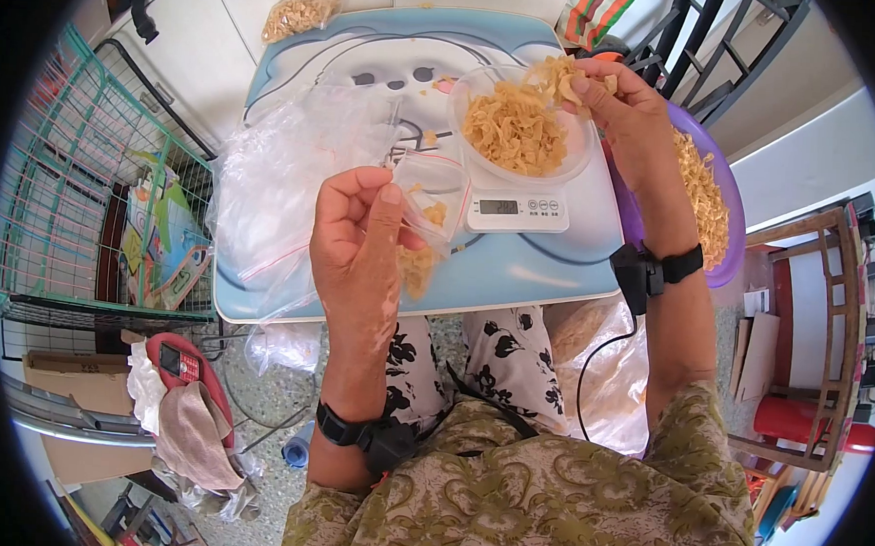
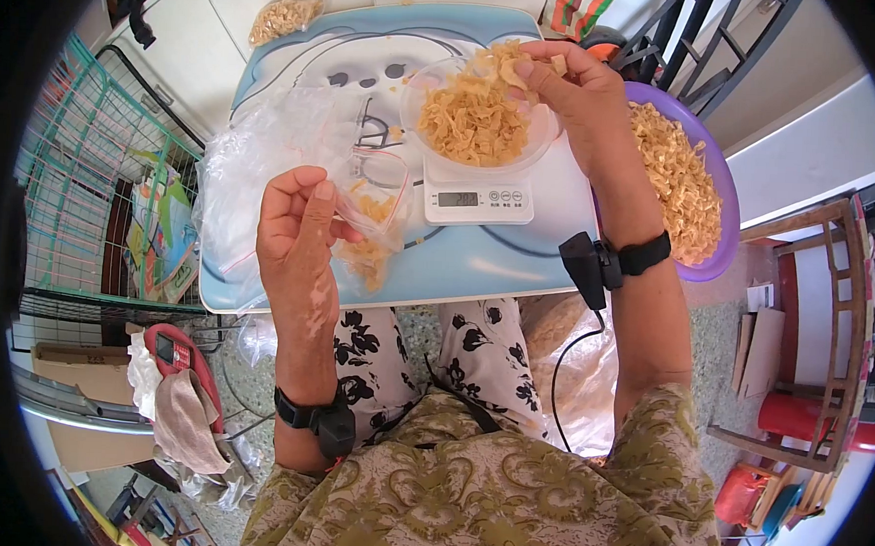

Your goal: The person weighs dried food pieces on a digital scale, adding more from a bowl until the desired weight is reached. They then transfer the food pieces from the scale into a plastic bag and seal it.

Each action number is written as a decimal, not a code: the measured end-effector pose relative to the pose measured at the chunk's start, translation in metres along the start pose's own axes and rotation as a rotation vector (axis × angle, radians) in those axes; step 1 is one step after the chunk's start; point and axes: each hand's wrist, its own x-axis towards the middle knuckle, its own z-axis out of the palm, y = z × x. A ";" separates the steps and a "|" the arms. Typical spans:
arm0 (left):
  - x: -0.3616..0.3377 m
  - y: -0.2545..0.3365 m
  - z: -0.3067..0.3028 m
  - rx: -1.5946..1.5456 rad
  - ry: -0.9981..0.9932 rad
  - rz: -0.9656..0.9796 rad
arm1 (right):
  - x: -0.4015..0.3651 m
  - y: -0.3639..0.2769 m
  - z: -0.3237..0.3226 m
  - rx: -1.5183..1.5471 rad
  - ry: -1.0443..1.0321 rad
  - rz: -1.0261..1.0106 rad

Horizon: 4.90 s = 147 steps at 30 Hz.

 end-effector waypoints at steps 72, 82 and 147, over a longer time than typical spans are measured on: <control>-0.004 0.005 -0.001 0.022 -0.092 0.005 | -0.070 -0.018 0.105 -0.723 -0.633 -0.063; -0.002 0.006 -0.005 -0.019 -0.019 0.021 | -0.081 -0.005 0.095 -0.310 -0.661 -0.041; 0.000 0.011 -0.008 -0.039 -0.035 0.049 | -0.060 -0.044 0.058 -0.704 -0.541 -0.452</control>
